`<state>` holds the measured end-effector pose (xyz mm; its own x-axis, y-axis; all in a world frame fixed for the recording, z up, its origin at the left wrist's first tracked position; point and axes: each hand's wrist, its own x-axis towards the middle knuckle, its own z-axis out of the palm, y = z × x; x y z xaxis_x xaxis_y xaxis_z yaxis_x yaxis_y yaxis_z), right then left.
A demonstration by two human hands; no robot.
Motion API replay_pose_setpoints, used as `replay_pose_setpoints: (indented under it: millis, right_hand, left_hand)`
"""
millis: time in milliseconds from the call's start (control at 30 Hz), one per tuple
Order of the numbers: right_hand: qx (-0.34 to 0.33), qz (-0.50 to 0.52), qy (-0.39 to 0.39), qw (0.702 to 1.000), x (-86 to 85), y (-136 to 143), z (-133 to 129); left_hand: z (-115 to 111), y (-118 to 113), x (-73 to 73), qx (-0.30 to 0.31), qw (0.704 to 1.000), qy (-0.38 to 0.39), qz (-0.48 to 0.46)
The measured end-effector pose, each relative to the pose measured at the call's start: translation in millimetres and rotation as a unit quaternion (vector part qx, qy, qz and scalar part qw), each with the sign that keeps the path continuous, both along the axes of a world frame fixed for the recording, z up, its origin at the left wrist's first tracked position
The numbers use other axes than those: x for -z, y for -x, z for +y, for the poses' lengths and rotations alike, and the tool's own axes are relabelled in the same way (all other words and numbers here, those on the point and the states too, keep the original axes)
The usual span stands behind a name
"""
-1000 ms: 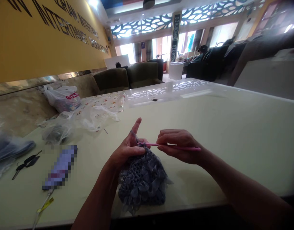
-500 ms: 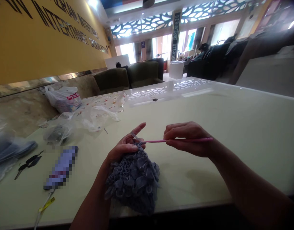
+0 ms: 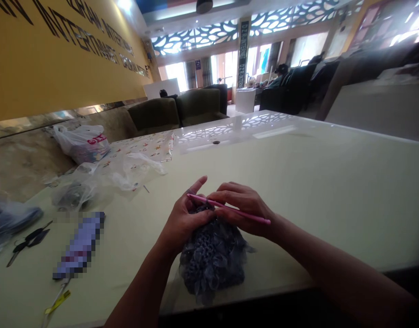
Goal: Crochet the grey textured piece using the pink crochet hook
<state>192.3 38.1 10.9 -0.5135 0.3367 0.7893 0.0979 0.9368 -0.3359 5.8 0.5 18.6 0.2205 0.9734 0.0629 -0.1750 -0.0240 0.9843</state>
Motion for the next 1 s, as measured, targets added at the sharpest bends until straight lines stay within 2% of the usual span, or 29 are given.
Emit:
replay_pose_setpoints:
  millis: [133, 233, 300, 467, 633, 900, 1000]
  right_hand:
    - [-0.003, 0.027, 0.019, 0.999, 0.7, 3.2, -3.3]
    - [0.04, 0.062, 0.023, 0.997, 0.5, 5.7, -7.2]
    - [0.045, 0.077, 0.043, 0.995, -0.1, 5.3, -8.1]
    - [0.012, 0.096, 0.144, 0.985, -1.8, -1.0, -5.7]
    - [-0.002, 0.11, 0.167, 0.98, -5.0, -5.3, -3.3]
    - [-0.057, 0.051, 0.17, 0.982, -6.8, -11.4, 2.2]
    - [-0.085, 0.004, 0.18, 0.98, -9.1, -16.2, 5.4]
  left_hand:
    - [-4.6, -4.8, -2.2, -0.045, 0.995, -0.058, 0.061]
    - [-5.7, -2.8, -1.7, -0.044, 0.995, -0.056, 0.072]
    - [-5.0, 1.0, 0.0, -0.039, 0.995, -0.059, 0.074]
    - [-1.2, 10.9, 4.4, 0.014, 0.999, -0.027, 0.017]
    - [2.6, 13.8, 4.9, 0.009, 1.0, -0.023, -0.016]
    - [4.5, 17.3, 3.1, 0.041, 0.997, 0.027, -0.061]
    - [4.7, 21.2, 1.5, 0.047, 0.998, 0.02, -0.031]
